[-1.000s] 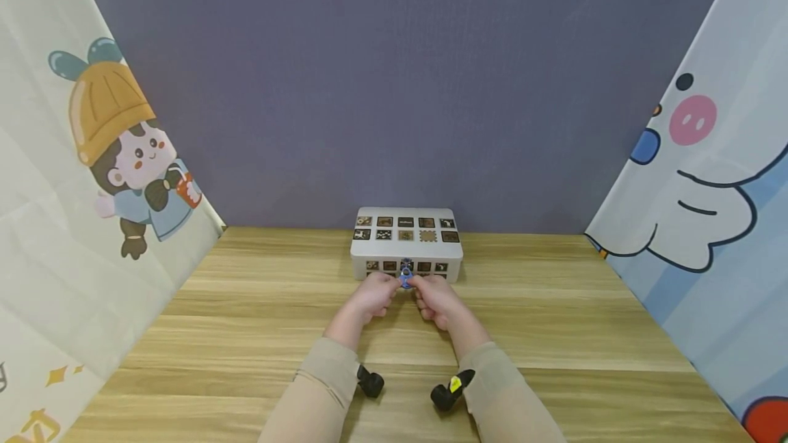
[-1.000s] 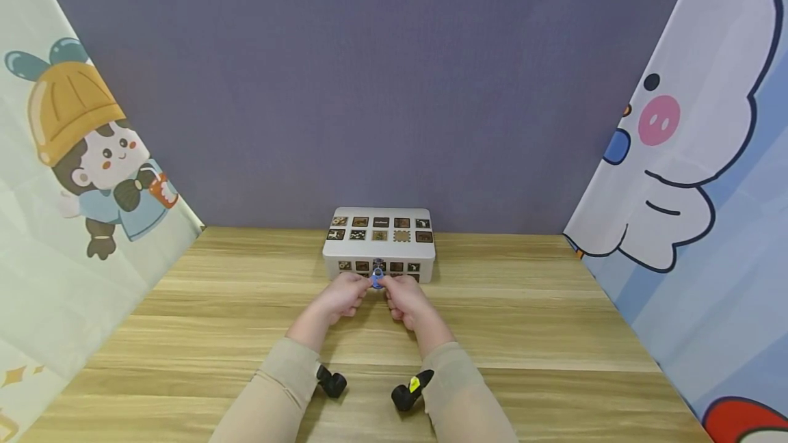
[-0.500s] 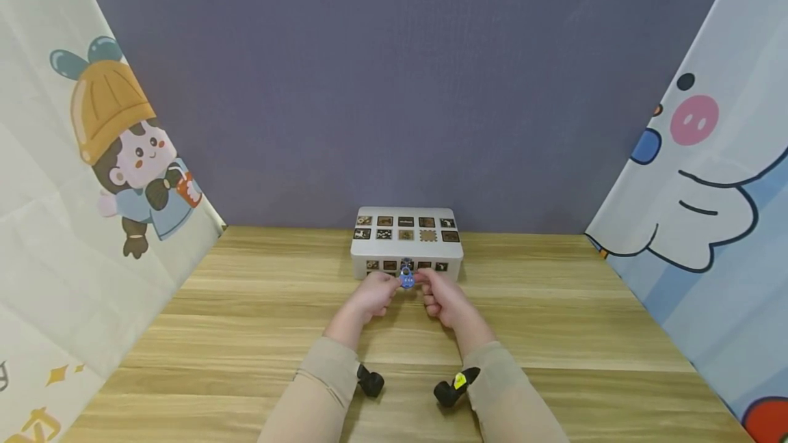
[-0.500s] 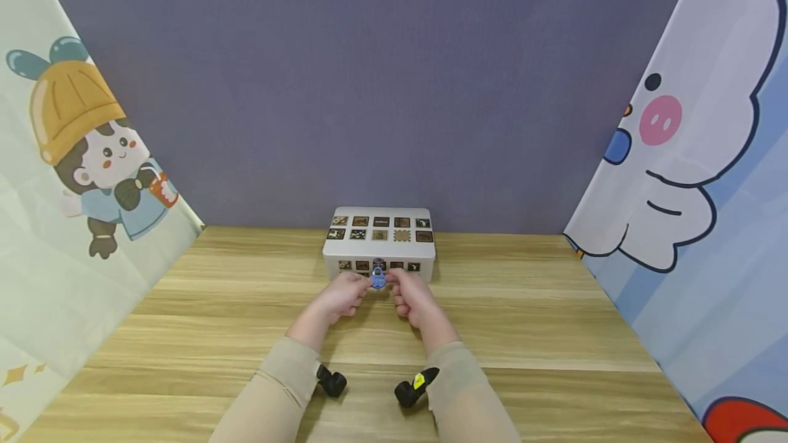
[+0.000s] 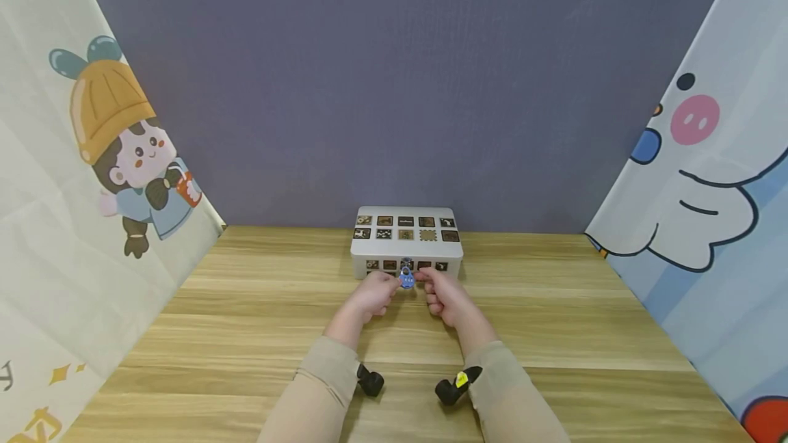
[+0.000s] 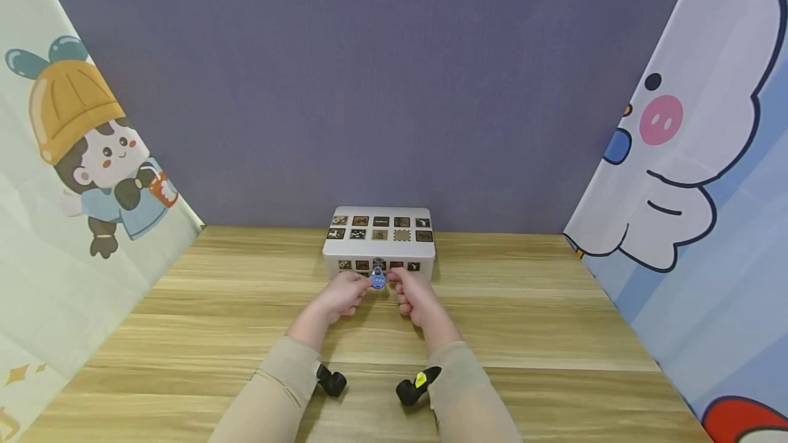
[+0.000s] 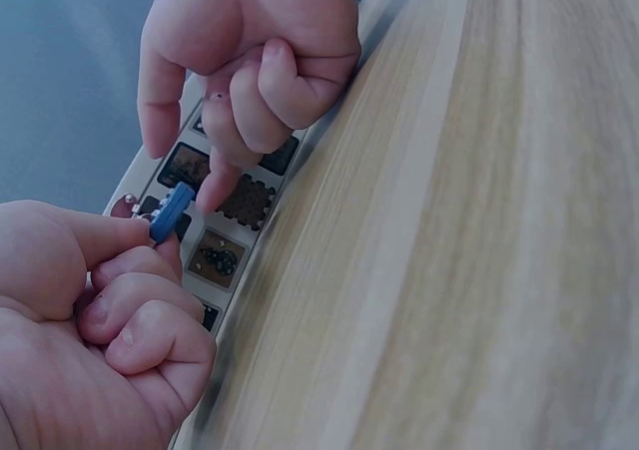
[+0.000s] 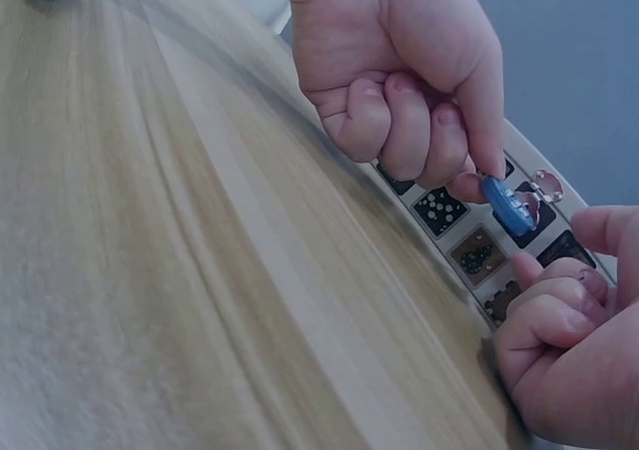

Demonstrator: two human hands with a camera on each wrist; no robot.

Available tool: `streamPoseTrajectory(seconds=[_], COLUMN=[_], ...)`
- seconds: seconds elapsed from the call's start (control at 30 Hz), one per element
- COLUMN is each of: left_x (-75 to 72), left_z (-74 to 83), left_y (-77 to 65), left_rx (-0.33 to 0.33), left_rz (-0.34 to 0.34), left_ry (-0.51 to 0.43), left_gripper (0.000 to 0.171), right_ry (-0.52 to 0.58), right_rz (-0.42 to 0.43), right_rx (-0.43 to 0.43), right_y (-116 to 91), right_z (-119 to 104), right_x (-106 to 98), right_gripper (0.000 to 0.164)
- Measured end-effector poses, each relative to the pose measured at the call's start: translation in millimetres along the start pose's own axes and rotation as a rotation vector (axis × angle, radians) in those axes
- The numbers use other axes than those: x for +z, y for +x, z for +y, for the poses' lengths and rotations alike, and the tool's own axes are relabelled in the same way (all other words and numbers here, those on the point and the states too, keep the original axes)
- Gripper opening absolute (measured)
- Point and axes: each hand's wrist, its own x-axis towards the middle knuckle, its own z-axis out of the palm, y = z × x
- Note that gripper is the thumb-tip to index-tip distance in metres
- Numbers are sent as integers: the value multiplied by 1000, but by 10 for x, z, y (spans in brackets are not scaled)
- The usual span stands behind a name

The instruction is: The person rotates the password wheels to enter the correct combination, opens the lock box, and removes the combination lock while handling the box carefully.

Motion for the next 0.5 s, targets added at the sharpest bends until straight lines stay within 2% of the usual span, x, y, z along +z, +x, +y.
streamPoseTrajectory(seconds=[0.13,0.5], left_x=[0,-4], left_z=[-2,5], left_y=[-1,-19], left_rx=[1,1], left_rz=[-4,-5], left_ry=[-11,-7], left_gripper=[31,30], right_ry=[-16,-104], right_rz=[-14,-39], right_rx=[-13,-68], right_y=[-12,-15], right_z=[7,53], right_x=[31,106], right_gripper=[20,15])
